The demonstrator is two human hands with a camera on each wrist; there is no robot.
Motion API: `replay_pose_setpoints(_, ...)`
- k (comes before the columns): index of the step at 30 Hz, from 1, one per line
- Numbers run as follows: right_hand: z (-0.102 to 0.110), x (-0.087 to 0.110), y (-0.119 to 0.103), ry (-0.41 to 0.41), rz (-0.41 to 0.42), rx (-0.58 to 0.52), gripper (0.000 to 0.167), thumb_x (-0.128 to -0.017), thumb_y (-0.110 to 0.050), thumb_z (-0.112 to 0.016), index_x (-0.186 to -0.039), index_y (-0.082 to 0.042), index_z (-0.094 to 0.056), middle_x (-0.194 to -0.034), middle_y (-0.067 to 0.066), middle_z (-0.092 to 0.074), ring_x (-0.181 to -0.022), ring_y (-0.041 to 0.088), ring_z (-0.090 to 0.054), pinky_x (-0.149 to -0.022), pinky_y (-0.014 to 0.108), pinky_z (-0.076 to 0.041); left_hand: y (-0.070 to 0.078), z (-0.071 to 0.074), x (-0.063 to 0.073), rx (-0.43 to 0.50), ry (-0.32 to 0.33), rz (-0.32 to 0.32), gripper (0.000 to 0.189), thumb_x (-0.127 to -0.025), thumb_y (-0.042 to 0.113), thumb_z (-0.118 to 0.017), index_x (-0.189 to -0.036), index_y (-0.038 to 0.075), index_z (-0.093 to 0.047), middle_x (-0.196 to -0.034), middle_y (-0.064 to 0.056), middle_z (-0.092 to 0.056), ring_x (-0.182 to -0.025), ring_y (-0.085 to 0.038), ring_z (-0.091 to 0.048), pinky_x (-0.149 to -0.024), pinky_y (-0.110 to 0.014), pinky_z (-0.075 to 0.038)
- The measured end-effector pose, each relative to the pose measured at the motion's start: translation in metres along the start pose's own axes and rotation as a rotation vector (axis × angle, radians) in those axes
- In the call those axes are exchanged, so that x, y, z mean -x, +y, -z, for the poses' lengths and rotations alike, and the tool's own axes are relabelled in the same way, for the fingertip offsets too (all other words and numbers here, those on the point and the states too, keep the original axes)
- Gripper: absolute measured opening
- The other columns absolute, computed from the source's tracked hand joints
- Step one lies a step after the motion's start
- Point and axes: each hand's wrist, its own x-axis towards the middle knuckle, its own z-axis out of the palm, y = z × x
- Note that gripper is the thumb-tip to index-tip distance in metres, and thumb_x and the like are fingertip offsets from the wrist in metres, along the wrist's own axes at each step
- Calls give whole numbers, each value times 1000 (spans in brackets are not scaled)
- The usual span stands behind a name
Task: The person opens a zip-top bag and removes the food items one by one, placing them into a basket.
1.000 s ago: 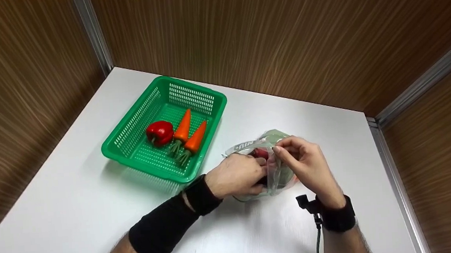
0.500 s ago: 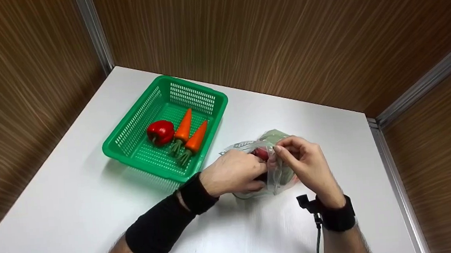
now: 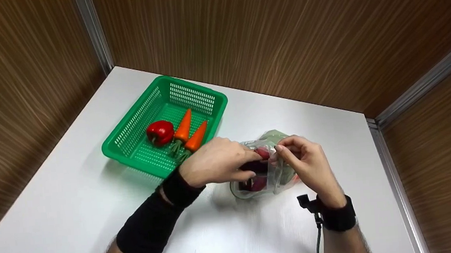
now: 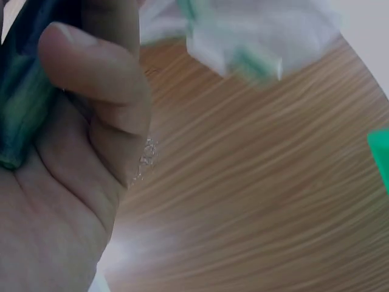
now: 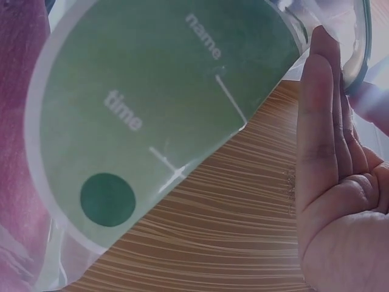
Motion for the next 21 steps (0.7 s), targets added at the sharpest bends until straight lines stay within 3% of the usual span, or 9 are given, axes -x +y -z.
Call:
replay_pose_setpoints(4,1,0,0,8,-13,-6,8,-114,-3,-74,-111,2,-80,-89,6,-86,-81,8,-82,-71,19,-61,-10,12,10,92,-9,15,32,-111,38,-80,-136,19,-84,-109,2,-88,-89,-18,-78,-75,-41,-64)
replay_pose_setpoints(7,2,0,0,15,-21,-9,8,-114,-3,-74,-111,3,-80,-88,4,-86,-81,8,-81,-72,21,-62,-17,22,20,132,16,30,33,-111,37,-78,-138,20,-84,-113,2,-88,-91,-18,-79,-77,-43,-64)
replay_pose_setpoints(16,3,0,-2,20,-18,-19,9,-114,-3,-74,-111,5,-79,-89,1,-87,-81,7,-82,-72,22,-64,-38,49,53,205,187,70,30,-110,37,-81,-134,20,-86,-105,4,-84,-87,-14,-71,-73,-33,-57)
replay_pose_setpoints(21,3,0,-2,32,-20,-25,9,-113,-2,-75,-110,6,-79,-88,4,-87,-79,6,-81,-72,20,-64,-47,57,66,179,286,120,33,-110,36,-85,-138,18,-86,-117,2,-89,-94,-18,-77,-81,-40,-64)
